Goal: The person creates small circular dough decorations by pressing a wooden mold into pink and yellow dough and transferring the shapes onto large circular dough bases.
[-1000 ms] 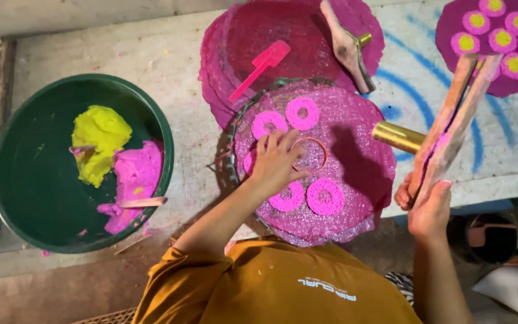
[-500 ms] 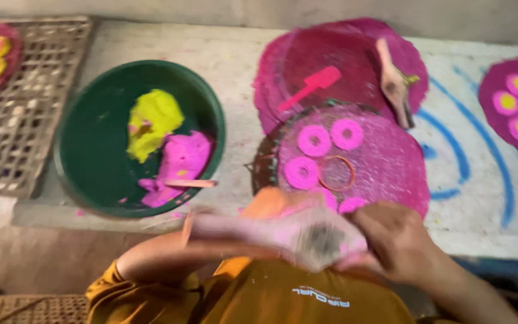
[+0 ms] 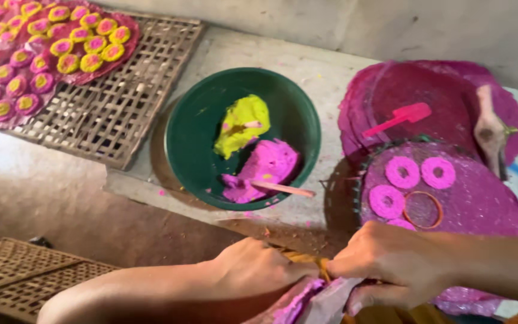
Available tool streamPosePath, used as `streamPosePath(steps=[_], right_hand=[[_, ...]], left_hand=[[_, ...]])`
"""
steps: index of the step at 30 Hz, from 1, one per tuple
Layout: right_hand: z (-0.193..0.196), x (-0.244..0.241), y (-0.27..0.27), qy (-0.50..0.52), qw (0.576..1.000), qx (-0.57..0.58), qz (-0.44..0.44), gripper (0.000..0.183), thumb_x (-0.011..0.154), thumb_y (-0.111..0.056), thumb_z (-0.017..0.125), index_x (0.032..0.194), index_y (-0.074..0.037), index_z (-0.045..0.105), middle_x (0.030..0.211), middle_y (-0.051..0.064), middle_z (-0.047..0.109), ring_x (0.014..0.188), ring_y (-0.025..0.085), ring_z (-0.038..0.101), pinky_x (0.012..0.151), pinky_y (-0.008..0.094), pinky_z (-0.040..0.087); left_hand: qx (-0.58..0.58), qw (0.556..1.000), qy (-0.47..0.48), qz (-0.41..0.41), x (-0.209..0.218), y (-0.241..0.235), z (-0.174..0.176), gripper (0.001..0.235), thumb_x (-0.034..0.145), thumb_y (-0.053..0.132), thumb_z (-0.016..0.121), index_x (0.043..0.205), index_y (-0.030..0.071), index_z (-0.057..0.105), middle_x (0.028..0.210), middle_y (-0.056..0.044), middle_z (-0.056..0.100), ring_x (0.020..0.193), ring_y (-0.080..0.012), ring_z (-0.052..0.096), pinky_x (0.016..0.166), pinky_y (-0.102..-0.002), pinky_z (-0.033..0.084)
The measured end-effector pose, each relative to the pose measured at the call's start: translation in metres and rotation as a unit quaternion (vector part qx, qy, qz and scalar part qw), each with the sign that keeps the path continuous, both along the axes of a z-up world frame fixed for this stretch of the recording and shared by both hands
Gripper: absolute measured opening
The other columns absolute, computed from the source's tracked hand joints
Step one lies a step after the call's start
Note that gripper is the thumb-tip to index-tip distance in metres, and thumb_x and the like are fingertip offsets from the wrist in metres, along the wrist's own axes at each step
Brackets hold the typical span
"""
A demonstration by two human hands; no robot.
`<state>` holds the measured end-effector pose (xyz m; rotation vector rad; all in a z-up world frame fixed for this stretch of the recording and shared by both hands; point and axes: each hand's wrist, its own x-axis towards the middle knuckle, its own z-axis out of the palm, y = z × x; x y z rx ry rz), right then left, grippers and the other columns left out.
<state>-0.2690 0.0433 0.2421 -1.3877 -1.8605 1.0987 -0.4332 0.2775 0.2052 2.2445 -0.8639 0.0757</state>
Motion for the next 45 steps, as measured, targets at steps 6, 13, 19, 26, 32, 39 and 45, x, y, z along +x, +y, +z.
streamPosePath(steps=[6, 13, 19, 26, 32, 39, 45], right_hand=[[-0.007, -0.004, 0.028, 0.081, 0.996, -0.037, -0.016, 0.043, 0.104, -0.046, 0.058, 0.087, -0.006, 0.057, 0.076, 0.008, 0.062, 0.072, 0.03, 0.069, 0.063, 0.042, 0.049], [-0.025, 0.053, 0.048, -0.567, 0.786, 0.216, -0.119, 0.019, 0.079, -0.017, 0.072, 0.097, -0.012, 0.073, 0.075, 0.002, 0.062, 0.065, 0.022, 0.061, 0.054, 0.039, 0.045], [-0.024, 0.058, 0.099, -0.625, 0.692, 0.318, -0.173, 0.035, 0.077, -0.017, 0.078, 0.112, -0.015, 0.071, 0.103, 0.004, 0.064, 0.096, 0.023, 0.063, 0.086, 0.038, 0.05], [-0.024, -0.003, 0.097, -0.463, 0.718, 0.41, -0.32, 0.034, 0.083, -0.02, 0.081, 0.115, -0.026, 0.075, 0.121, 0.008, 0.05, 0.114, 0.029, 0.048, 0.088, 0.042, 0.05], [-0.021, -0.014, 0.094, -0.483, 0.729, 0.377, -0.304, 0.037, 0.079, -0.002, 0.077, 0.107, -0.026, 0.081, 0.112, 0.005, 0.05, 0.105, 0.027, 0.047, 0.079, 0.038, 0.05], [-0.021, -0.021, 0.093, -0.561, 0.683, 0.382, -0.27, 0.048, 0.074, 0.001, 0.074, 0.11, -0.03, 0.081, 0.115, 0.001, 0.052, 0.107, 0.025, 0.046, 0.083, 0.04, 0.051], [-0.017, -0.021, 0.099, -0.497, 0.742, 0.333, -0.302, 0.039, 0.081, -0.002, 0.077, 0.116, -0.019, 0.08, 0.124, 0.007, 0.052, 0.113, 0.03, 0.047, 0.091, 0.04, 0.048]], left_hand=[[-0.149, 0.888, 0.399, 0.174, -0.026, 0.07, -0.038, 0.059, 0.089, 0.037, 0.072, 0.138, 0.005, 0.066, 0.084, -0.018, 0.072, 0.059, -0.0307, 0.065, 0.05, -0.045, 0.049], [-0.459, 0.775, 0.429, -0.07, -0.005, 0.201, -0.119, 0.064, 0.097, 0.04, 0.065, 0.145, 0.0, 0.049, 0.148, -0.015, 0.059, 0.125, -0.0255, 0.066, 0.096, -0.039, 0.058], [-0.519, 0.677, 0.521, -0.033, 0.03, 0.124, -0.16, 0.047, 0.088, 0.009, 0.063, 0.133, -0.004, 0.06, 0.122, -0.016, 0.065, 0.103, -0.0267, 0.064, 0.081, -0.041, 0.054], [-0.456, 0.77, 0.434, 0.1, 0.031, 0.117, -0.135, 0.029, 0.086, 0.0, 0.063, 0.114, -0.001, 0.07, 0.099, -0.01, 0.072, 0.087, -0.0185, 0.068, 0.074, -0.032, 0.054], [-0.422, 0.822, 0.371, 0.087, 0.032, 0.121, -0.121, 0.027, 0.088, -0.002, 0.065, 0.114, 0.001, 0.072, 0.103, -0.006, 0.073, 0.095, -0.015, 0.068, 0.083, -0.031, 0.055], [-0.418, 0.825, 0.37, 0.09, 0.038, 0.12, -0.127, 0.024, 0.084, -0.001, 0.064, 0.106, 0.003, 0.073, 0.099, -0.002, 0.071, 0.094, -0.0122, 0.066, 0.083, -0.03, 0.054], [-0.4, 0.865, 0.285, 0.104, 0.038, 0.12, -0.135, 0.015, 0.08, -0.001, 0.068, 0.095, 0.001, 0.068, 0.092, -0.001, 0.067, 0.09, -0.0128, 0.064, 0.081, -0.031, 0.054]])
